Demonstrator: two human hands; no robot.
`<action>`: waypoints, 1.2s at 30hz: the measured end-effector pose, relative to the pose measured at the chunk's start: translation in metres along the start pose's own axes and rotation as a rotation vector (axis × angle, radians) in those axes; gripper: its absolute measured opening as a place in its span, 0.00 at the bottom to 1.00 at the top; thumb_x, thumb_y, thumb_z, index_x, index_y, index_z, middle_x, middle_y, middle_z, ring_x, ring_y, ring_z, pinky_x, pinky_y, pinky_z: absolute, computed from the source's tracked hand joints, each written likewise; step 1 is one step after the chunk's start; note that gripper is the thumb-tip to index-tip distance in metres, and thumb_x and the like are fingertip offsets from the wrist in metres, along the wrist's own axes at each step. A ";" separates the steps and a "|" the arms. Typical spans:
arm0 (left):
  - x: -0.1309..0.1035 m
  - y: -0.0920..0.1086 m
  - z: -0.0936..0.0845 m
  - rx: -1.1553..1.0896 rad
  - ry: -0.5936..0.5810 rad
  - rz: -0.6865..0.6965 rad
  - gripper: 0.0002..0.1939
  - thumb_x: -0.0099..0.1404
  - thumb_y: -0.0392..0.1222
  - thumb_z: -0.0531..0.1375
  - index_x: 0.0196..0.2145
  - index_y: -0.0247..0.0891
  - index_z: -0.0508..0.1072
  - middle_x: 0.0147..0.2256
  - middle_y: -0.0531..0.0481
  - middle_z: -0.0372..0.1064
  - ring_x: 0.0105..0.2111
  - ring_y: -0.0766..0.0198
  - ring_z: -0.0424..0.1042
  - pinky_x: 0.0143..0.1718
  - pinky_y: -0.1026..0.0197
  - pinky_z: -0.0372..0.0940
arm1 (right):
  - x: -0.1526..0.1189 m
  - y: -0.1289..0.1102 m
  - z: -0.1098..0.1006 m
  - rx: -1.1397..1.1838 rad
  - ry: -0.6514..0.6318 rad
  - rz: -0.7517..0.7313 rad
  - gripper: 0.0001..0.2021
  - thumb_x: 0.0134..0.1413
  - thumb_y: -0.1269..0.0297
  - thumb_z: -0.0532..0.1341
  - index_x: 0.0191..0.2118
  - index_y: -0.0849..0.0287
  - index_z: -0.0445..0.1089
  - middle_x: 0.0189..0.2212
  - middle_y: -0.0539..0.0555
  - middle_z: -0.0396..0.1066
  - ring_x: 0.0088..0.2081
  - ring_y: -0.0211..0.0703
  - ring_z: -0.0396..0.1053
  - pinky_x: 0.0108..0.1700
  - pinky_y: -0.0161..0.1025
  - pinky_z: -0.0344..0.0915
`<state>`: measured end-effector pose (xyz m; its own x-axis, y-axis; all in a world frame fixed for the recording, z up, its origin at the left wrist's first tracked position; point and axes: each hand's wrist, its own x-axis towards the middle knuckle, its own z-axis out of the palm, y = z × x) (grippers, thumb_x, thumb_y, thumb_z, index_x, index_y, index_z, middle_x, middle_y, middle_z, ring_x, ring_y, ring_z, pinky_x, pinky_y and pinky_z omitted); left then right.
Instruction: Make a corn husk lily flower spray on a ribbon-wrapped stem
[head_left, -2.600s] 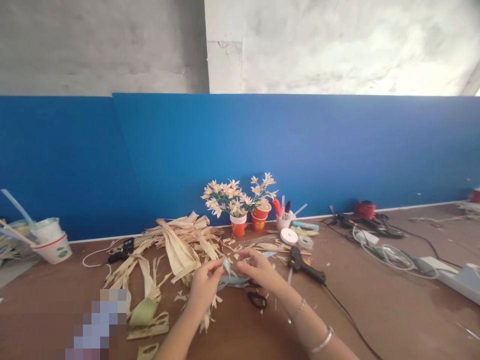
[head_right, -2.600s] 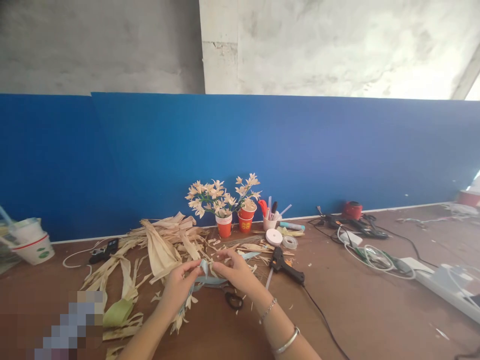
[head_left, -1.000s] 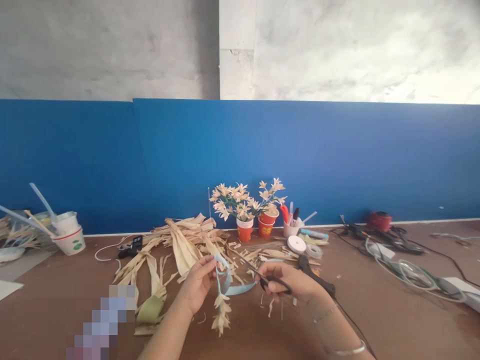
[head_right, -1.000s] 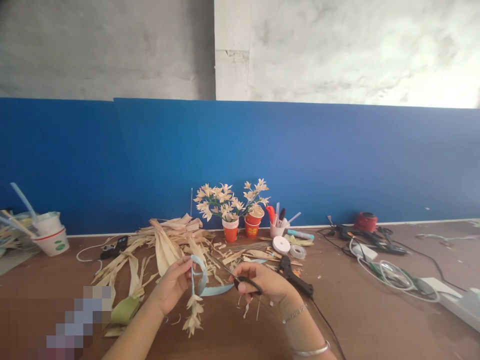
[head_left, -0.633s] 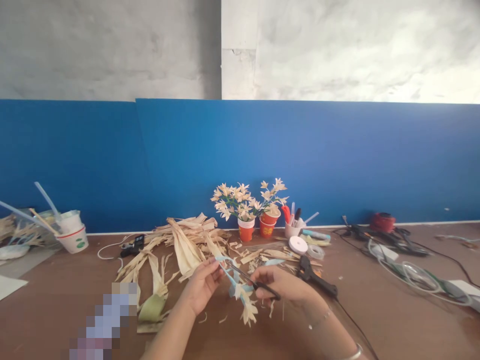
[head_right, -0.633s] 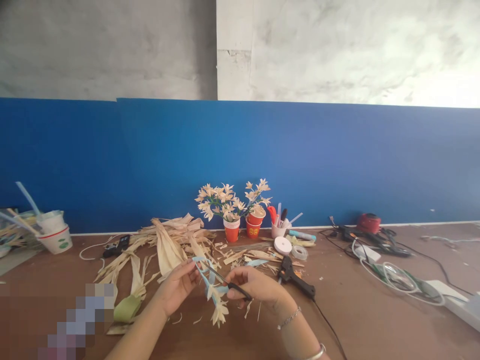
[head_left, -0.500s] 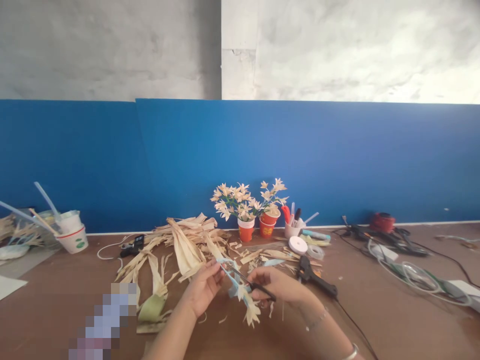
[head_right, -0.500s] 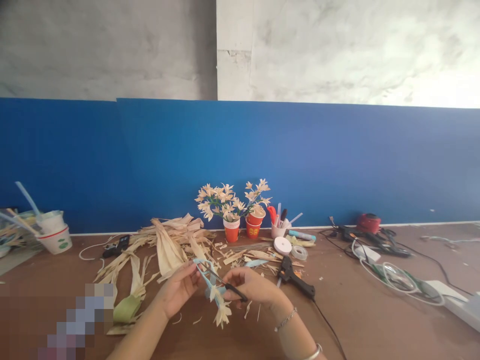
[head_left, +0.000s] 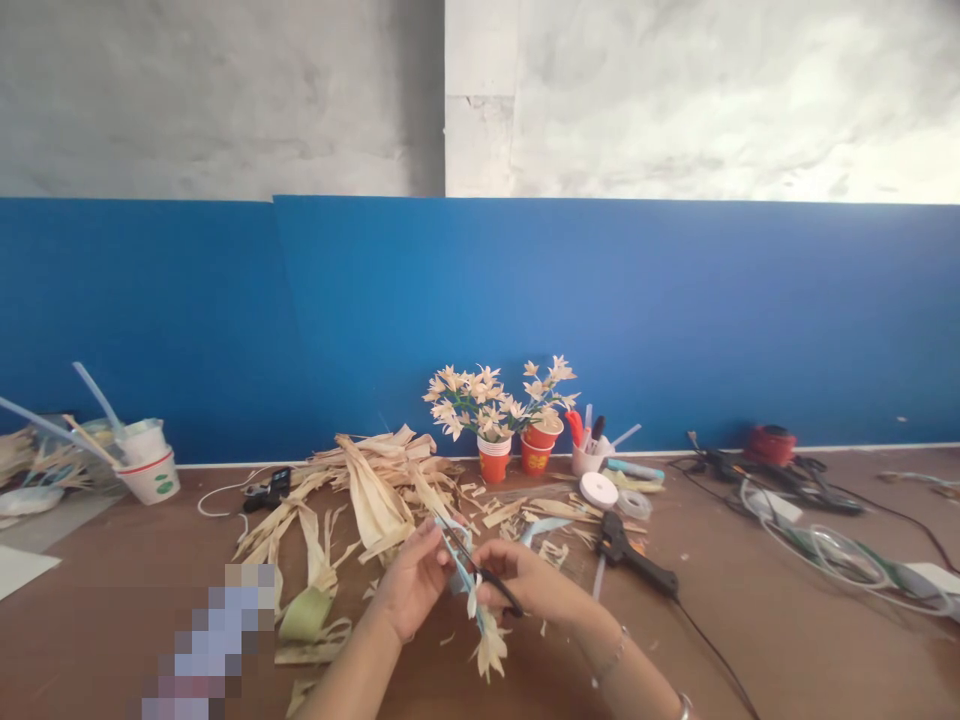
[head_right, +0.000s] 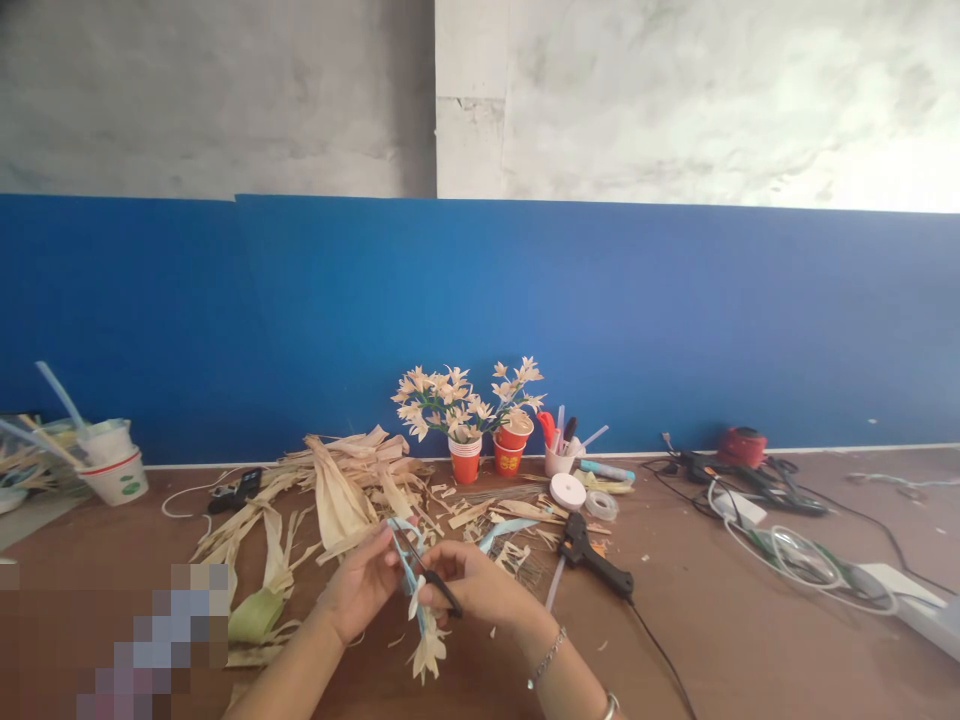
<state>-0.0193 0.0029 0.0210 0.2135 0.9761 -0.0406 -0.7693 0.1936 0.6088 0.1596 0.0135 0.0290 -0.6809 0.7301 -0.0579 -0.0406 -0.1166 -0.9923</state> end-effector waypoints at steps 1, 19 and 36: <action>0.000 0.000 0.000 0.004 0.009 0.017 0.10 0.50 0.37 0.68 0.31 0.33 0.74 0.25 0.54 0.68 0.22 0.73 0.64 0.29 0.67 0.64 | 0.000 0.000 0.002 0.007 -0.006 -0.006 0.23 0.35 0.54 0.71 0.34 0.61 0.64 0.21 0.45 0.66 0.18 0.29 0.60 0.21 0.29 0.58; 0.003 -0.006 0.000 0.187 -0.011 0.102 0.10 0.51 0.40 0.68 0.28 0.36 0.71 0.25 0.55 0.68 0.26 0.68 0.67 0.33 0.65 0.60 | 0.004 0.003 0.030 -0.093 0.137 -0.192 0.22 0.40 0.50 0.68 0.33 0.59 0.60 0.22 0.44 0.58 0.21 0.30 0.55 0.22 0.29 0.52; 0.003 0.002 0.002 0.362 0.075 0.183 0.06 0.49 0.37 0.66 0.24 0.35 0.71 0.23 0.54 0.68 0.26 0.68 0.65 0.32 0.65 0.59 | 0.007 0.008 0.017 -0.073 0.166 -0.159 0.20 0.39 0.55 0.70 0.35 0.60 0.64 0.25 0.46 0.63 0.25 0.32 0.59 0.27 0.32 0.57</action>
<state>-0.0194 0.0061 0.0235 0.0380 0.9983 0.0447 -0.5262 -0.0180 0.8501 0.1424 0.0059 0.0224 -0.5404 0.8368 0.0884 -0.0809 0.0529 -0.9953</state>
